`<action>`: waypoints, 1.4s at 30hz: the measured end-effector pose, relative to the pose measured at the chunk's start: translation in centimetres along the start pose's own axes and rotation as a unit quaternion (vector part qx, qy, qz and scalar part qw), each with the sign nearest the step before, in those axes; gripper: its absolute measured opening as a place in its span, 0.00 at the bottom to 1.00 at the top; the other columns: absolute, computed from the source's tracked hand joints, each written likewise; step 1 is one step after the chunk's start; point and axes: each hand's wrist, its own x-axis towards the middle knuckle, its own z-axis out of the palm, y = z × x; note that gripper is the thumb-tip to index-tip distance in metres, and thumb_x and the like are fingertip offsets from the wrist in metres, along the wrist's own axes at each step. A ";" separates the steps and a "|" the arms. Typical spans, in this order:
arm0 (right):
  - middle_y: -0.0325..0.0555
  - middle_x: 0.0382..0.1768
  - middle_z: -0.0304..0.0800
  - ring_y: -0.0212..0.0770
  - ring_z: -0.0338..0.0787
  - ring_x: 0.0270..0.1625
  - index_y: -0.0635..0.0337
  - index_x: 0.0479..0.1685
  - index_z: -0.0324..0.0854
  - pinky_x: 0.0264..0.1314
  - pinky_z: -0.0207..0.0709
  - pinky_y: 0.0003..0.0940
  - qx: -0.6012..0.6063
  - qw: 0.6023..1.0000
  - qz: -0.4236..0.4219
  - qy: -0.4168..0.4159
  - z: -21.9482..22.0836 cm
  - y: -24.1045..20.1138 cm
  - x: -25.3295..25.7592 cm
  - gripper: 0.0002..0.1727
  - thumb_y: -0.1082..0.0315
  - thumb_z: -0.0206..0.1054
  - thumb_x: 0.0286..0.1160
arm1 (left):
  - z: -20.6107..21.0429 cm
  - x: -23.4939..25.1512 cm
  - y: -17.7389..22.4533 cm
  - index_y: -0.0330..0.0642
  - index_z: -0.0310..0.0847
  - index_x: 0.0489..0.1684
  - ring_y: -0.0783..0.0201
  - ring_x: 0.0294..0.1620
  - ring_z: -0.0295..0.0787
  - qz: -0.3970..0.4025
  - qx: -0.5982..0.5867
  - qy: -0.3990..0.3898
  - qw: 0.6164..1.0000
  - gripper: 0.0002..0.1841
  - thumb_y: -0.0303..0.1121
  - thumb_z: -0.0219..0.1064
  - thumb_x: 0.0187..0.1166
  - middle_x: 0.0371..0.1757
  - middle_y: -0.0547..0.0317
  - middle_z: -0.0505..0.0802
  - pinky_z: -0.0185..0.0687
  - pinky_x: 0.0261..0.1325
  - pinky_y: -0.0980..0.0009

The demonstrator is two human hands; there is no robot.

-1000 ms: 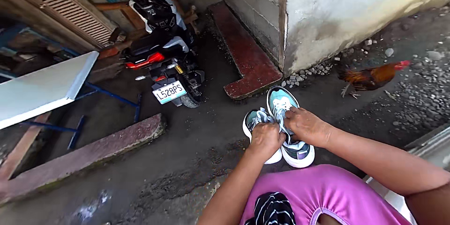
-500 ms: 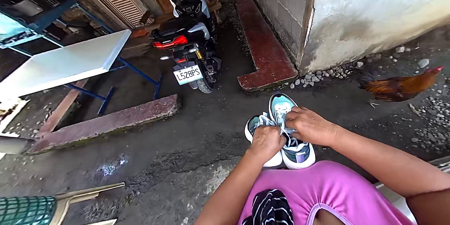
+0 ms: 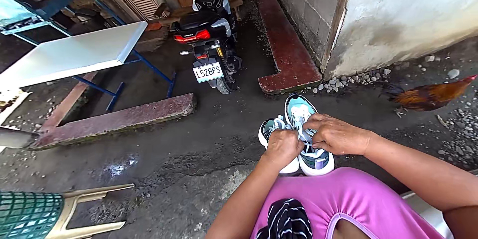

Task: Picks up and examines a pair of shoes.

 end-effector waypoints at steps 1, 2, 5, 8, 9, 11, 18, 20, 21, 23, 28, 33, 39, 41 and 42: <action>0.53 0.68 0.87 0.60 0.79 0.74 0.61 0.27 0.92 0.76 0.70 0.56 0.010 1.000 -0.005 0.013 0.3 0.1 0.3 0.17 0.59 0.68 0.79 | -0.2 -0.2 -0.2 0.29 0.86 0.32 0.42 0.47 0.95 -0.001 0.001 -0.001 1.000 0.19 0.38 0.56 0.80 0.37 0.38 0.94 0.82 0.54 0.44; 0.54 0.67 0.88 0.59 0.79 0.73 0.62 0.25 0.91 0.76 0.70 0.55 0.020 1.000 -0.003 0.024 0.6 0.2 0.7 0.19 0.58 0.68 0.80 | -0.4 -0.5 -0.4 0.29 0.86 0.32 0.42 0.47 0.95 -0.003 0.004 -0.001 1.000 0.19 0.38 0.56 0.80 0.37 0.38 0.94 0.82 0.54 0.44; 0.56 0.64 0.89 0.59 0.80 0.71 0.66 0.21 0.89 0.76 0.69 0.52 0.041 0.997 0.046 0.043 1.5 -0.3 1.9 0.21 0.59 0.67 0.80 | -0.9 -1.2 -0.8 0.30 0.85 0.32 0.42 0.47 0.95 -0.010 0.015 0.002 1.000 0.19 0.39 0.56 0.80 0.37 0.39 0.94 0.82 0.54 0.45; 0.58 0.59 0.89 0.61 0.81 0.67 0.68 0.23 0.86 0.71 0.71 0.54 -0.001 0.996 0.078 0.040 1.5 -1.9 3.2 0.15 0.65 0.70 0.73 | -1.4 -1.9 -1.2 0.30 0.86 0.33 0.42 0.47 0.95 -0.019 0.026 0.010 0.999 0.19 0.39 0.56 0.80 0.37 0.39 0.94 0.82 0.54 0.45; 0.60 0.57 0.88 0.62 0.82 0.66 0.68 0.28 0.86 0.70 0.72 0.56 -0.014 0.996 0.081 0.036 1.5 -2.4 3.6 0.12 0.67 0.72 0.71 | -1.6 -2.1 -1.3 0.30 0.86 0.34 0.42 0.48 0.94 -0.025 0.027 0.004 0.999 0.19 0.39 0.56 0.81 0.38 0.39 0.94 0.82 0.55 0.45; 0.61 0.55 0.87 0.64 0.83 0.64 0.68 0.39 0.86 0.68 0.74 0.59 -0.038 0.996 0.078 0.034 1.6 -3.1 4.4 0.10 0.70 0.77 0.65 | -1.8 -2.6 -1.6 0.30 0.86 0.35 0.42 0.49 0.94 -0.032 0.030 0.003 0.999 0.19 0.39 0.55 0.81 0.39 0.39 0.94 0.81 0.56 0.45; 0.62 0.48 0.87 0.64 0.85 0.58 0.68 0.45 0.86 0.58 0.77 0.59 -0.182 0.981 0.054 0.043 3.3 -4.4 6.2 0.12 0.69 0.75 0.68 | -1.9 -4.4 -2.6 0.30 0.86 0.37 0.43 0.51 0.94 -0.050 0.037 -0.011 0.998 0.20 0.40 0.55 0.82 0.41 0.39 0.95 0.81 0.57 0.45; 0.60 0.47 0.88 0.63 0.86 0.56 0.68 0.40 0.86 0.55 0.78 0.58 -0.198 0.977 0.026 0.075 4.0 -4.4 6.5 0.09 0.70 0.72 0.69 | -1.8 -5.0 -2.9 0.30 0.87 0.38 0.42 0.52 0.94 -0.049 0.034 -0.012 0.998 0.20 0.40 0.55 0.82 0.41 0.38 0.95 0.81 0.57 0.44; 0.60 0.47 0.89 0.63 0.86 0.56 0.67 0.38 0.86 0.53 0.77 0.58 -0.202 0.975 0.012 0.087 4.3 -4.5 6.6 0.09 0.69 0.72 0.68 | -1.8 -5.3 -3.0 0.29 0.86 0.37 0.42 0.52 0.94 -0.048 0.034 -0.011 0.998 0.20 0.40 0.55 0.82 0.41 0.38 0.95 0.81 0.57 0.44; 0.58 0.49 0.90 0.61 0.87 0.55 0.65 0.36 0.86 0.52 0.78 0.56 -0.206 0.971 -0.004 0.123 4.7 -4.7 6.8 0.09 0.67 0.69 0.68 | -1.5 -5.8 -3.4 0.30 0.87 0.36 0.42 0.50 0.94 -0.045 0.035 0.004 0.998 0.20 0.40 0.56 0.82 0.39 0.39 0.95 0.82 0.55 0.45; 0.50 0.43 0.93 0.54 0.90 0.50 0.59 0.34 0.90 0.50 0.80 0.51 -0.179 0.946 -0.004 0.269 6.1 -5.0 7.2 0.13 0.67 0.59 0.76 | -1.2 -6.9 -4.1 0.29 0.86 0.36 0.42 0.51 0.94 -0.037 0.028 -0.011 0.999 0.19 0.39 0.55 0.82 0.40 0.38 0.94 0.82 0.57 0.45; 0.51 0.41 0.94 0.54 0.92 0.48 0.61 0.37 0.91 0.49 0.82 0.51 -0.137 0.936 0.061 0.319 5.3 -6.4 7.7 0.14 0.68 0.58 0.79 | -0.6 -7.8 -4.1 0.30 0.87 0.35 0.42 0.49 0.94 -0.017 0.043 -0.006 0.999 0.18 0.38 0.56 0.81 0.39 0.39 0.95 0.82 0.56 0.45; 0.57 0.43 0.94 0.57 0.93 0.53 0.66 0.38 0.91 0.55 0.85 0.57 -0.082 0.926 0.132 0.343 2.3 -5.8 8.3 0.09 0.74 0.64 0.77 | 0.4 -8.5 -4.2 0.32 0.87 0.27 0.44 0.37 0.95 0.054 0.076 0.089 0.992 0.15 0.35 0.61 0.77 0.28 0.42 0.93 0.85 0.46 0.48; 0.55 0.41 0.94 0.56 0.93 0.50 0.64 0.37 0.92 0.53 0.84 0.56 -0.074 0.928 0.134 0.340 2.0 -4.8 8.4 0.09 0.75 0.65 0.77 | 0.7 -8.4 -4.4 0.33 0.86 0.24 0.46 0.34 0.95 0.070 0.081 0.111 0.988 0.14 0.34 0.62 0.75 0.26 0.44 0.92 0.85 0.44 0.50; 0.54 0.41 0.94 0.55 0.93 0.50 0.63 0.38 0.93 0.54 0.84 0.55 -0.062 0.931 0.137 0.332 2.0 -4.2 8.3 0.09 0.74 0.65 0.78 | 0.8 -8.3 -4.5 0.33 0.86 0.23 0.47 0.33 0.95 0.075 0.082 0.122 0.986 0.14 0.34 0.62 0.74 0.25 0.45 0.92 0.86 0.43 0.51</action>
